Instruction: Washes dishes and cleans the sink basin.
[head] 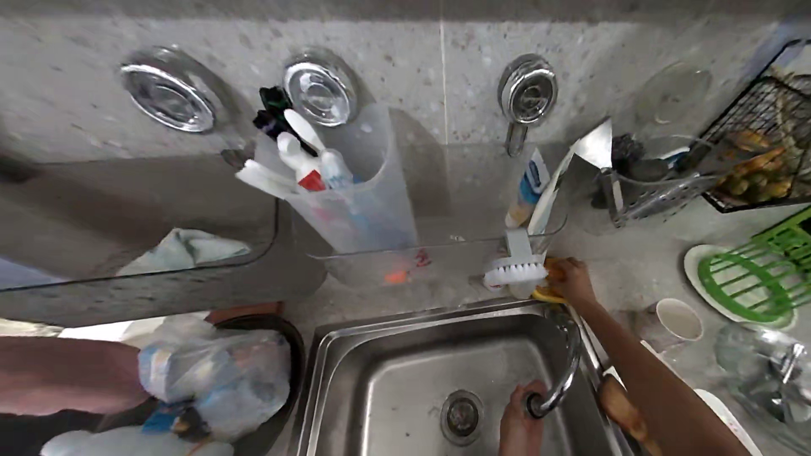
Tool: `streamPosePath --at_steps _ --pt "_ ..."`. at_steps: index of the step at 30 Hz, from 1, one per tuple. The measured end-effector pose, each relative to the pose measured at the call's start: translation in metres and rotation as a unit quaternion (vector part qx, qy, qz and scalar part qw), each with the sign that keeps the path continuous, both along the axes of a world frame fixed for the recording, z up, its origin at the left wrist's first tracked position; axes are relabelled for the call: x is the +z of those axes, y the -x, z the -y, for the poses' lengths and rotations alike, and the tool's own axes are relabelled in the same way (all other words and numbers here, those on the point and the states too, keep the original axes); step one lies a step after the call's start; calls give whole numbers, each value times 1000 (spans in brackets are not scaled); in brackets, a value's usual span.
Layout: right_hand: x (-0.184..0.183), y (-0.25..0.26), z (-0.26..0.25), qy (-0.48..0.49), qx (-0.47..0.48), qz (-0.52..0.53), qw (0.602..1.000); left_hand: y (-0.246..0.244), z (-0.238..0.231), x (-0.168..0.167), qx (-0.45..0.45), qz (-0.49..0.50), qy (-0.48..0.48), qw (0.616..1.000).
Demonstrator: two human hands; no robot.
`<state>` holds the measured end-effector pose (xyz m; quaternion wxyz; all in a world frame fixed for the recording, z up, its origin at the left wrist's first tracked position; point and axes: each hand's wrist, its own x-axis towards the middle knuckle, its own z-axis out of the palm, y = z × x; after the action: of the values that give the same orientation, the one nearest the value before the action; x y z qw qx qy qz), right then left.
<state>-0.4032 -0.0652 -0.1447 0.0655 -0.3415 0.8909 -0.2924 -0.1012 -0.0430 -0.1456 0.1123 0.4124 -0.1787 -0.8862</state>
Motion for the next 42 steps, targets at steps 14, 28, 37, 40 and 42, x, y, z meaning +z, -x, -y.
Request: streamPosePath --at_steps 14,28,37,40,42 --pt "-6 14 -16 -62 222 -41 972 6 37 -4 40 -12 40 998" --pt "1 32 20 -183 209 28 960 -13 -19 -8 78 103 -68 989" --pt "23 16 34 -282 227 18 932 -13 -14 -2 105 88 -35 990" --pt "25 25 31 -260 260 37 929 -13 -6 8 99 82 -2 992" --pt "25 31 29 -244 287 30 926 -15 -2 8 99 65 6 993"
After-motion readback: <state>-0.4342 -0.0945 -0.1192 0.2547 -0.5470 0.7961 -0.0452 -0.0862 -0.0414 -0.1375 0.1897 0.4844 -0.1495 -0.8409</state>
